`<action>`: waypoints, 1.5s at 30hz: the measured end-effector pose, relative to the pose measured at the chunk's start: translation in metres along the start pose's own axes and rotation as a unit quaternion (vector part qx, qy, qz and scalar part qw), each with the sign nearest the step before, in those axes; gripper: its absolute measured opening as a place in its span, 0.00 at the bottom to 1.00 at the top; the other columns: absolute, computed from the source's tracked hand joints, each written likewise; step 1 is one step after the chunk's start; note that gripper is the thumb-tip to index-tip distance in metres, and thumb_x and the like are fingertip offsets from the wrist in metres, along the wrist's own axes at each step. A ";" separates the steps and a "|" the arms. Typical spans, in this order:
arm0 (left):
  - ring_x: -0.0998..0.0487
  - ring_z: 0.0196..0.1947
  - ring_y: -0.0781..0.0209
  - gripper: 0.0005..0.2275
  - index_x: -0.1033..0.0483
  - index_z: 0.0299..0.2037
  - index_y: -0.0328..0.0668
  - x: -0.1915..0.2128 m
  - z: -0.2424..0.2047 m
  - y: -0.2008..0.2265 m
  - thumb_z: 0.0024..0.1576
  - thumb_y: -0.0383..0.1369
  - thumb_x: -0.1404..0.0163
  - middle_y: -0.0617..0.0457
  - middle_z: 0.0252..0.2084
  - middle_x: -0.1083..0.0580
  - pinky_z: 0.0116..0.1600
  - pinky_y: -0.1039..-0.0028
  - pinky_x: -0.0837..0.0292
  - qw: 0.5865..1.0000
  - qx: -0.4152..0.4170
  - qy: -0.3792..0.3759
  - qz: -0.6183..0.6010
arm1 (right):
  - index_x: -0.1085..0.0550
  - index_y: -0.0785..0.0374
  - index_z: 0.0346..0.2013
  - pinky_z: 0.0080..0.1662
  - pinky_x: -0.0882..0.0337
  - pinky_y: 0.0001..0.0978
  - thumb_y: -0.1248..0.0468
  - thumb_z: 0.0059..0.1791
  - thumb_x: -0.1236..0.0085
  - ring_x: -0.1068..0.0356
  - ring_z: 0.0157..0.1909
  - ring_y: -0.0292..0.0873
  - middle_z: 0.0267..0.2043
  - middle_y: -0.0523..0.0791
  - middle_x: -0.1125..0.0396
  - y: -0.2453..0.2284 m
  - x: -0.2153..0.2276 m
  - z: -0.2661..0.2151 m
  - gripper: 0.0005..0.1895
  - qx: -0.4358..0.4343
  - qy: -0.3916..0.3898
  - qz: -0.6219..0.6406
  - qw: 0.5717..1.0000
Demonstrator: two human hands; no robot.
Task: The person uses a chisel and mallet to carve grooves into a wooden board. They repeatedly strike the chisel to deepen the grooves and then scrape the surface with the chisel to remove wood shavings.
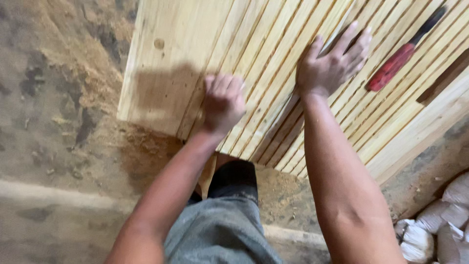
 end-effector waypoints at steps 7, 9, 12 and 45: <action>0.26 0.38 0.54 0.05 0.25 0.36 0.42 -0.012 0.055 0.014 0.59 0.21 0.50 0.50 0.34 0.25 0.47 0.62 0.38 0.999 -0.026 0.017 -0.043 | 0.50 0.56 0.79 0.78 0.62 0.58 0.43 0.58 0.55 0.63 0.82 0.58 0.81 0.55 0.62 -0.012 0.024 -0.010 0.39 -0.001 -0.002 0.027 1.000; 0.26 0.39 0.51 0.02 0.26 0.36 0.41 0.009 0.030 0.015 0.57 0.23 0.49 0.48 0.34 0.26 0.48 0.60 0.38 0.997 -0.036 0.059 -0.030 | 0.49 0.56 0.79 0.78 0.61 0.58 0.44 0.58 0.54 0.63 0.82 0.58 0.81 0.54 0.62 -0.015 0.027 -0.008 0.39 0.002 0.006 0.037 0.999; 0.26 0.35 0.55 0.05 0.24 0.36 0.40 0.013 0.009 0.009 0.59 0.21 0.52 0.48 0.31 0.27 0.43 0.63 0.39 1.000 0.008 -0.025 -0.002 | 0.49 0.58 0.78 0.77 0.62 0.60 0.46 0.57 0.52 0.63 0.82 0.58 0.81 0.56 0.62 -0.012 0.024 -0.007 0.39 0.003 0.015 0.045 0.999; 0.26 0.41 0.53 0.04 0.26 0.38 0.40 -0.013 0.076 0.024 0.55 0.23 0.50 0.49 0.36 0.26 0.53 0.58 0.37 0.993 -0.064 0.095 0.015 | 0.46 0.60 0.77 0.77 0.60 0.56 0.44 0.56 0.51 0.61 0.81 0.59 0.79 0.56 0.59 -0.017 0.026 -0.004 0.40 0.018 0.040 0.046 0.998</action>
Point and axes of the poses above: each hand's wrist, its own z-axis towards the middle knuckle, its own x-axis out of the back of the hand, y = z × x, the point moved 6 cm from there along z, towards the middle knuckle
